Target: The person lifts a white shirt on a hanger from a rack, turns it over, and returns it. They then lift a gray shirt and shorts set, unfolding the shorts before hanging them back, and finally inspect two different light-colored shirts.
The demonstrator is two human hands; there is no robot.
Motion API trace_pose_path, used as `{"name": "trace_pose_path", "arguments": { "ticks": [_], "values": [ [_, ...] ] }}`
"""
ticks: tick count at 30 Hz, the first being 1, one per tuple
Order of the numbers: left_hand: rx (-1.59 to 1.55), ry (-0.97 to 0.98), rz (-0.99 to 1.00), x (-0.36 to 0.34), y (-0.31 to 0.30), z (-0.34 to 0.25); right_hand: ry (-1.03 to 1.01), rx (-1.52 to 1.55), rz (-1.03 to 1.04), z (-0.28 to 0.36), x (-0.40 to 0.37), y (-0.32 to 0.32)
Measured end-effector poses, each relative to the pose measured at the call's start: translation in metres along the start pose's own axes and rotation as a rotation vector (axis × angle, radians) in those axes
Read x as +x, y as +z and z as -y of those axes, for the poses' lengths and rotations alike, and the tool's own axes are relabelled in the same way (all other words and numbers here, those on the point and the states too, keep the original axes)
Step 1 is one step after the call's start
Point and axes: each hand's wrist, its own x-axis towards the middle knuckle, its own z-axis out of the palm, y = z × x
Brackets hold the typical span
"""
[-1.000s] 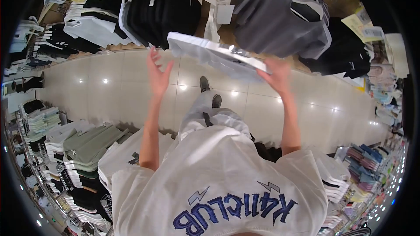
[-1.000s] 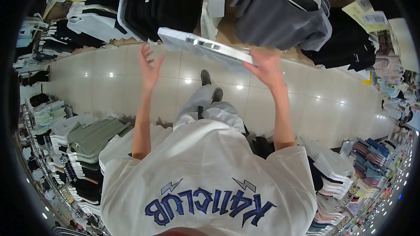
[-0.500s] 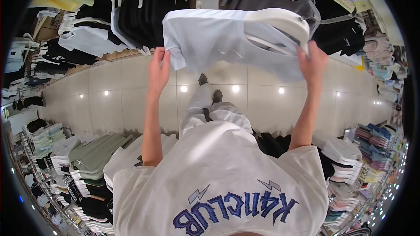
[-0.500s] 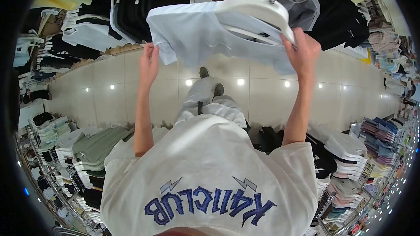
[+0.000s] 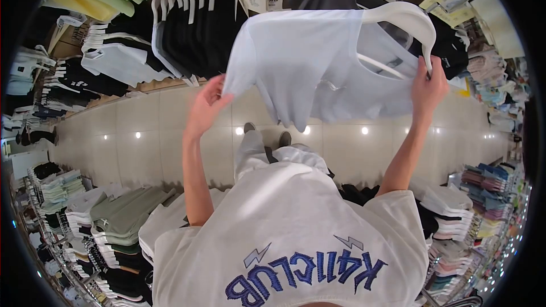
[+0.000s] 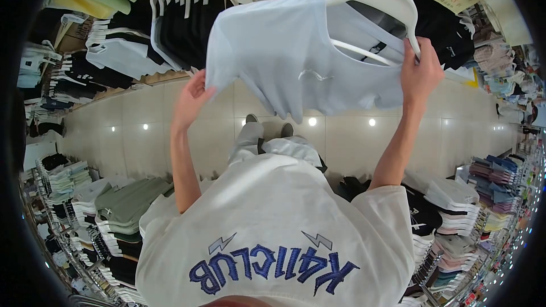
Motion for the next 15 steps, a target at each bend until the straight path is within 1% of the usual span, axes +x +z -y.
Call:
{"name": "trace_pose_path", "arguments": {
  "ticks": [1, 3, 4, 6, 7, 9, 11, 12, 13, 14, 15],
  "values": [
    [0.001, 0.002, -0.004, 0.002, -0.007, 0.001, 0.026, -0.003, -0.018, 0.003, 0.003, 0.003],
    [0.256, -0.093, 0.325, 0.001, -0.021, 0.003, 0.058, -0.007, -0.022, 0.007, 0.003, 0.009],
    [0.257, -0.097, 0.331, 0.0, -0.021, 0.004, 0.053, -0.026, -0.044, 0.008, 0.004, 0.013],
    [0.415, 0.095, 0.315, 0.002, -0.016, 0.0, 0.053, -0.056, -0.07, 0.008, 0.005, 0.02],
    [0.415, 0.095, 0.323, -0.001, -0.01, -0.004, 0.048, -0.054, -0.093, 0.007, 0.003, 0.022],
    [0.181, -0.036, 0.115, -0.006, 0.002, -0.012, 0.041, -0.053, -0.115, 0.003, 0.001, 0.025],
    [0.175, -0.003, 0.098, -0.003, -0.003, 0.007, 0.07, -0.086, -0.115, -0.005, -0.001, 0.027],
    [0.172, 0.03, 0.079, -0.002, -0.003, 0.009, 0.065, -0.084, -0.11, -0.008, -0.001, 0.026],
    [0.169, 0.025, 0.075, -0.003, -0.004, 0.01, 0.106, -0.083, -0.118, -0.01, -0.002, 0.025],
    [0.059, -0.061, 0.114, -0.004, -0.006, 0.01, 0.148, -0.083, -0.129, -0.012, -0.003, 0.024],
    [-0.051, -0.145, 0.154, -0.003, -0.005, 0.008, 0.149, -0.082, -0.126, -0.014, -0.005, 0.023]
  ]
}}
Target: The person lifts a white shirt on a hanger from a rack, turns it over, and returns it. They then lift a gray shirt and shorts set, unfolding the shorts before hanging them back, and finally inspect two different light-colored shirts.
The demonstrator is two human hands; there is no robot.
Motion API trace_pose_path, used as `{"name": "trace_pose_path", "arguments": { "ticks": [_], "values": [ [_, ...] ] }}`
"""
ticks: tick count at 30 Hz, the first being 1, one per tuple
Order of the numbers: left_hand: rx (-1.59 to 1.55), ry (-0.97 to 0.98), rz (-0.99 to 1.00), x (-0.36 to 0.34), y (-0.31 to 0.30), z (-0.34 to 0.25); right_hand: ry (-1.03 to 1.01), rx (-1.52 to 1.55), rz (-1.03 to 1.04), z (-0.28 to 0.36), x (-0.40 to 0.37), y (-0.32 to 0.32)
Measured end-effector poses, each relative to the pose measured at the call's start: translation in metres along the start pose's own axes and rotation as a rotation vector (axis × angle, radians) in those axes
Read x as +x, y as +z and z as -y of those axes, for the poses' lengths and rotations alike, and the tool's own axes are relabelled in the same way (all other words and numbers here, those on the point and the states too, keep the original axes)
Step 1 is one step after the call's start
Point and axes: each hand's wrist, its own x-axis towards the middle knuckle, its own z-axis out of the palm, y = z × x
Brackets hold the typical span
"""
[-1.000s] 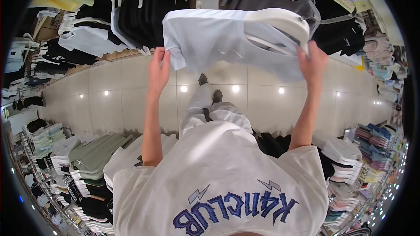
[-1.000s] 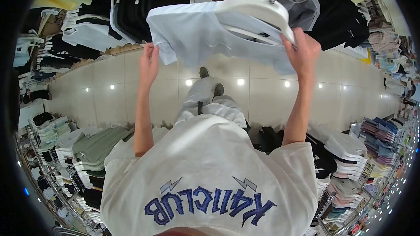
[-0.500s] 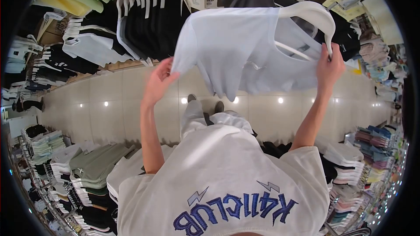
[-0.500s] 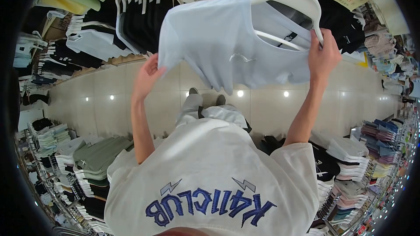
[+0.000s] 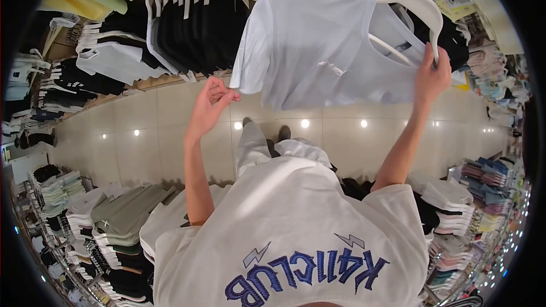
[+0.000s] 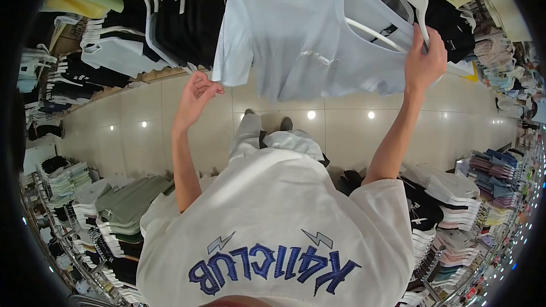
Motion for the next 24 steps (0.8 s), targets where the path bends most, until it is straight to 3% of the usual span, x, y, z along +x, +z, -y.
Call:
{"name": "trace_pose_path", "arguments": {
  "ticks": [3, 10, 12, 15, 19, 21, 24],
  "values": [
    [0.037, 0.074, -0.068, 0.004, 0.007, 0.004, 0.031, 0.042, 0.029, -0.005, -0.003, -0.005],
    [0.15, 0.148, -0.112, 0.016, 0.025, 0.004, -0.191, 0.177, 0.01, -0.008, -0.002, -0.013],
    [0.395, 0.296, -0.241, 0.019, 0.033, -0.003, -0.212, 0.181, 0.003, -0.009, -0.001, -0.013],
    [0.552, 0.386, -0.178, 0.025, 0.037, -0.012, -0.157, 0.177, 0.05, -0.014, -0.004, -0.013],
    [0.65, 0.353, -0.18, 0.034, 0.034, 0.016, -0.114, 0.227, 0.038, -0.013, -0.006, -0.013],
    [0.572, 0.087, -0.133, 0.031, 0.039, 0.016, -0.086, 0.224, 0.033, -0.011, -0.007, -0.015],
    [0.345, 0.223, -0.279, 0.029, 0.045, 0.029, -0.057, 0.204, 0.026, -0.007, -0.008, -0.015]
  ]
}}
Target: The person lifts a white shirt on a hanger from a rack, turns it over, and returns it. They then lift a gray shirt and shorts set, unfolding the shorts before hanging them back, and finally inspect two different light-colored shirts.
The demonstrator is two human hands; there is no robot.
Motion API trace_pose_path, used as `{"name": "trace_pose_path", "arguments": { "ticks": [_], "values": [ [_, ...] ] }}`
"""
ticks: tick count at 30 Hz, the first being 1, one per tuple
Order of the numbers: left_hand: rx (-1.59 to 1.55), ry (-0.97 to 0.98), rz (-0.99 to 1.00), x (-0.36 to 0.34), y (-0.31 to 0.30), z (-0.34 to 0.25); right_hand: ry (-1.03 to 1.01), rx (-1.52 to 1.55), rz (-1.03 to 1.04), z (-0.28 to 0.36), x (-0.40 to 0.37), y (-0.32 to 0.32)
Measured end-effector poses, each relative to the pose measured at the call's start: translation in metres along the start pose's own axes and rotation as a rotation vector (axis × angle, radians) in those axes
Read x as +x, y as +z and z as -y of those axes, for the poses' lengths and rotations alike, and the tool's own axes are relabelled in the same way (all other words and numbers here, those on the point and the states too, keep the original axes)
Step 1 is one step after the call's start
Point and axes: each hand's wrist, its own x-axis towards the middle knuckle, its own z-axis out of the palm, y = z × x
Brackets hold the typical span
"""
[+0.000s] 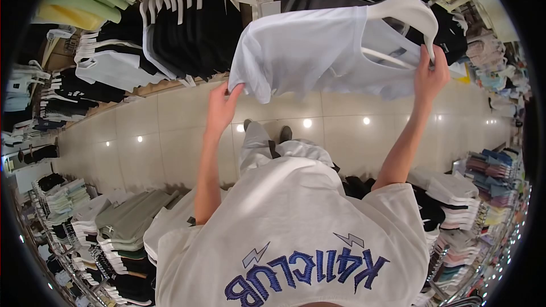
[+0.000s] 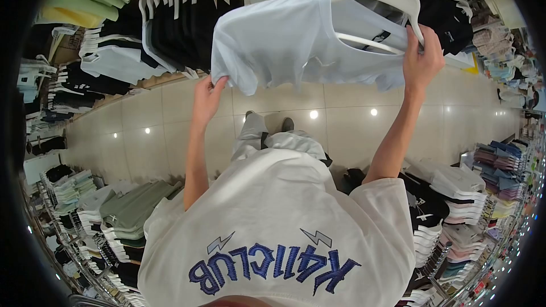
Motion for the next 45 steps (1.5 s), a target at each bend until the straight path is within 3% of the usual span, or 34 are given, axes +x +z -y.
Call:
{"name": "trace_pose_path", "arguments": {
  "ticks": [5, 10, 12, 18, 22, 24, 25, 27, 28, 30, 32, 38, 41, 42, 45],
  "values": [
    [-0.183, -0.156, -0.044, -0.014, -0.017, 0.005, 0.127, -0.074, 0.068, 0.005, -0.003, 0.0],
    [-0.309, -0.299, -0.033, -0.02, -0.025, -0.003, 0.083, -0.057, 0.071, 0.005, -0.006, 0.008],
    [-0.436, -0.295, -0.214, -0.021, -0.013, -0.031, 0.073, -0.031, 0.069, 0.004, -0.007, 0.011],
    [-0.502, -0.456, -0.442, -0.028, -0.021, -0.015, 0.207, 0.195, 0.037, -0.011, -0.018, 0.034],
    [-0.516, -0.494, -0.492, -0.036, -0.025, -0.004, 0.379, 0.401, 0.027, -0.018, -0.02, 0.058],
    [-0.719, -0.301, -0.158, -0.041, -0.027, -0.004, 0.504, 0.57, 0.03, -0.021, -0.024, 0.071],
    [-0.718, -0.297, -0.156, -0.042, -0.024, 0.002, 0.576, 0.753, -0.031, -0.015, -0.021, 0.078],
    [-0.675, -0.187, 0.089, -0.041, -0.018, 0.015, 0.674, 0.845, 0.014, -0.033, -0.021, 0.098],
    [-0.541, -0.162, 0.079, -0.041, -0.007, -0.019, 0.669, 0.846, 0.007, -0.038, -0.02, 0.098],
    [-0.524, -0.186, 0.153, -0.042, 0.009, -0.029, 0.525, 1.176, 0.154, -0.014, 0.003, 0.159],
    [-0.49, -0.163, 0.224, -0.04, 0.024, -0.026, 0.357, 1.489, 0.301, 0.054, 0.016, 0.215],
    [-0.345, -0.104, 0.24, -0.032, 0.054, -0.031, -0.298, 2.312, 0.844, 0.019, 0.024, 0.231],
    [-0.248, 0.046, 0.12, -0.021, 0.06, -0.036, -0.342, 2.415, 0.889, 0.086, 0.032, 0.202],
    [-0.245, 0.045, 0.115, -0.017, 0.06, -0.035, -0.224, 2.448, 0.874, 0.104, 0.031, 0.187],
    [-0.293, 0.003, 0.063, -0.004, 0.06, -0.028, -0.227, 2.488, 0.864, 0.113, 0.033, 0.178]
  ]
}}
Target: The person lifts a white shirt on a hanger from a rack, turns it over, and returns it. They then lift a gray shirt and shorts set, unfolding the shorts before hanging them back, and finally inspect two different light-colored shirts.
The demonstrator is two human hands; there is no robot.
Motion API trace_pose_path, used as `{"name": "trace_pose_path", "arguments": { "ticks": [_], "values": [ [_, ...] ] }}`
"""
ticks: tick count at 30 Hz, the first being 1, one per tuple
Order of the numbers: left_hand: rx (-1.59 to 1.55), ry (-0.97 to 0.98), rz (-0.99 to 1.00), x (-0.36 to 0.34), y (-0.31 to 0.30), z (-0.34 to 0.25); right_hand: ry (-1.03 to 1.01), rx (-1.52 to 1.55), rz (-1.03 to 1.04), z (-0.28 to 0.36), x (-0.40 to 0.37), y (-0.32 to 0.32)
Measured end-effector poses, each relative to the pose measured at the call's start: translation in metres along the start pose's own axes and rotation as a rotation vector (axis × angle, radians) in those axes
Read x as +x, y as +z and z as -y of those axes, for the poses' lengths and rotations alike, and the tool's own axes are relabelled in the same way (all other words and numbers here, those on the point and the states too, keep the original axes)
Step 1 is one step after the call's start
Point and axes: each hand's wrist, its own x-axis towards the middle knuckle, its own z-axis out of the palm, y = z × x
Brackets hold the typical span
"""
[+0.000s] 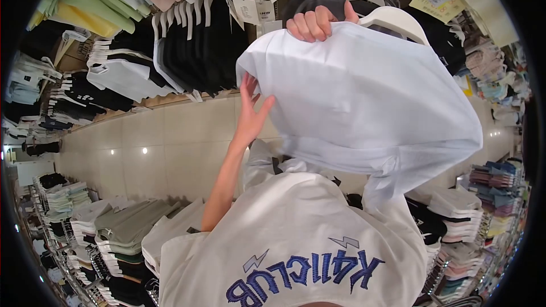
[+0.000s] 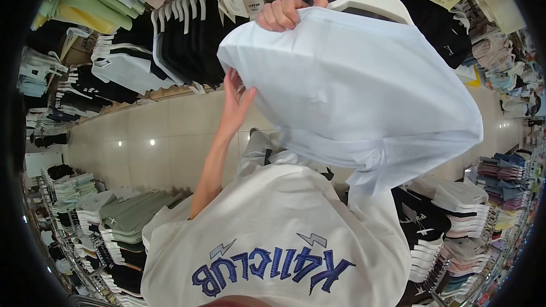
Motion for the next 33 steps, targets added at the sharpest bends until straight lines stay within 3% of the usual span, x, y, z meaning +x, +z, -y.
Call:
{"name": "trace_pose_path", "arguments": {
  "ticks": [8, 10, 12, 13, 15, 18, 25, 27, 30, 33],
  "values": [
    [0.293, 0.172, -0.322, 0.014, -0.023, -0.012, -0.054, 0.078, -0.007, 0.017, -0.004, 0.013],
    [0.315, 0.205, -0.266, 0.015, -0.028, -0.019, -0.066, 0.1, -0.009, 0.02, -0.005, 0.019],
    [0.351, -0.058, 0.034, 0.012, -0.029, -0.026, -0.077, 0.125, -0.007, 0.022, -0.004, 0.026],
    [0.351, -0.057, 0.035, 0.009, -0.025, -0.026, -0.077, 0.124, -0.007, 0.022, -0.002, 0.036],
    [0.272, -0.068, 0.131, 0.004, -0.011, -0.024, -0.06, 0.152, -0.211, 0.02, 0.001, 0.054],
    [0.157, -0.223, 0.251, 0.002, -0.004, -0.006, -0.076, 0.19, -0.188, 0.015, -0.002, 0.052],
    [0.092, -0.207, 0.314, -0.011, 0.008, 0.005, -0.061, 0.164, -0.134, 0.014, 0.001, 0.046],
    [0.074, -0.351, 0.255, -0.011, 0.007, 0.009, -0.057, 0.154, -0.115, 0.015, 0.003, 0.044],
    [0.058, -0.176, 0.094, -0.015, 0.008, 0.009, -0.055, 0.135, -0.092, 0.019, 0.003, 0.04],
    [0.106, -0.24, 0.092, -0.017, -0.01, 0.019, -0.053, 0.113, -0.071, 0.024, 0.003, 0.034]
  ]
}}
